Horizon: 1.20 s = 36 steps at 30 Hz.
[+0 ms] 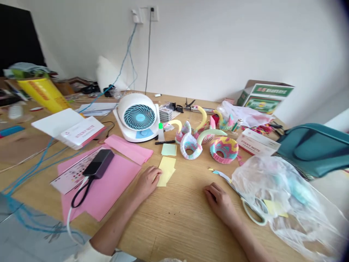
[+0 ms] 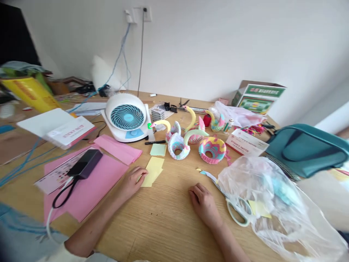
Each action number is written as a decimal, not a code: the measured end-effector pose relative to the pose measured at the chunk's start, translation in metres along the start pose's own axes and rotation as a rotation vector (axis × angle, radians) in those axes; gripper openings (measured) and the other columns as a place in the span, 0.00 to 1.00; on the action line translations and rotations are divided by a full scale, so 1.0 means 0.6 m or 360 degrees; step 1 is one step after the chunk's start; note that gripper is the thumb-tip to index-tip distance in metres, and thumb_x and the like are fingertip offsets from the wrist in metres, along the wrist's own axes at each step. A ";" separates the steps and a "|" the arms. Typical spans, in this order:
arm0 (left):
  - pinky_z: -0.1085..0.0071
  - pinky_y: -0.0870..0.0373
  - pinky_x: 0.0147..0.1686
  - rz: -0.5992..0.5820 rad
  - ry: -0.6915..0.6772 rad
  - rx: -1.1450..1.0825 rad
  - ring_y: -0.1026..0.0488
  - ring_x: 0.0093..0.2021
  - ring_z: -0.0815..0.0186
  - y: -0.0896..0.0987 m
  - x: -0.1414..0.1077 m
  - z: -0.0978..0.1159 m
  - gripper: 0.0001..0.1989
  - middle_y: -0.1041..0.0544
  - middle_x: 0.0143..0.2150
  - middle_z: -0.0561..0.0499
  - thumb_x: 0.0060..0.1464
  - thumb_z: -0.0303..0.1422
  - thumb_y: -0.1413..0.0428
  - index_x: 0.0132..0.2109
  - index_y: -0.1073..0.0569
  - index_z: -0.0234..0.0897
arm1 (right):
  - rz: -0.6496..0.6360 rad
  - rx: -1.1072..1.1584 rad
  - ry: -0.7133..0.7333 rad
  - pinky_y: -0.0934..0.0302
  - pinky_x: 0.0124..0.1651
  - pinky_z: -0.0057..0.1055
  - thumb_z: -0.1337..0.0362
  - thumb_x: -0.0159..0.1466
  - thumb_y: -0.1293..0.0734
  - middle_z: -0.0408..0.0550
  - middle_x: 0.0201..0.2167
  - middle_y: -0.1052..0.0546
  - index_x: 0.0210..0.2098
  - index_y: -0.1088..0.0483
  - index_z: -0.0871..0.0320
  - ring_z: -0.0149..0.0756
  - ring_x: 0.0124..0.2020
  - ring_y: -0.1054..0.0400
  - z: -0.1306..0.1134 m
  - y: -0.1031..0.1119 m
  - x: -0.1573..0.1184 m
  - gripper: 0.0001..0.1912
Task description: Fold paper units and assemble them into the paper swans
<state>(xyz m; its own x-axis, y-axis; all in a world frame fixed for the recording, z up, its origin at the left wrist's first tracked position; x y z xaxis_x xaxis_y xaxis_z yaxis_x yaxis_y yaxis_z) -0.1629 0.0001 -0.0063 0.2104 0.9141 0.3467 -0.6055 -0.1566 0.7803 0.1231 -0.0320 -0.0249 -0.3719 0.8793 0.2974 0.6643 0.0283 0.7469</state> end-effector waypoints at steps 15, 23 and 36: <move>0.68 0.28 0.41 0.0109 -0.0111 0.0008 0.23 0.41 0.60 -0.002 0.011 -0.016 0.10 0.21 0.38 0.51 0.61 0.38 0.52 0.39 0.26 0.44 | 0.0382 -0.1010 -0.0259 0.45 0.58 0.49 0.68 0.66 0.36 0.58 0.55 0.28 0.53 0.31 0.55 0.52 0.55 0.36 0.066 0.143 -0.011 0.16; 0.68 0.27 0.39 0.0108 -0.0149 0.0060 0.22 0.39 0.59 0.002 0.019 -0.010 0.10 0.20 0.37 0.50 0.59 0.39 0.51 0.39 0.26 0.43 | 0.0493 -0.1030 -0.0651 0.41 0.46 0.38 0.71 0.66 0.40 0.53 0.38 0.23 0.46 0.27 0.57 0.45 0.40 0.29 0.150 0.216 -0.071 0.13; 0.63 0.27 0.37 0.0077 -0.0060 0.0048 0.24 0.40 0.59 -0.001 0.021 -0.020 0.08 0.22 0.38 0.61 0.56 0.40 0.50 0.40 0.28 0.52 | 0.1520 -0.0476 -0.0856 0.34 0.34 0.32 0.64 0.59 0.36 0.48 0.30 0.20 0.38 0.22 0.58 0.38 0.29 0.28 0.197 0.551 -0.155 0.12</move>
<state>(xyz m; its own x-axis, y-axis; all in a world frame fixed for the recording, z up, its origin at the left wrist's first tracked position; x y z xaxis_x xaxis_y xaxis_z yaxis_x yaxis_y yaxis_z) -0.1687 0.0163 -0.0086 0.2103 0.8905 0.4035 -0.5924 -0.2122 0.7771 0.4537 -0.0486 0.1240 0.5780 0.5725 0.5816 0.3184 -0.8144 0.4852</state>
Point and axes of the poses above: each hand's wrist, its own x-axis towards the middle knuckle, its own y-axis out of the back of the hand, z = x × y, the point moved 9 cm from there along x, towards the middle knuckle
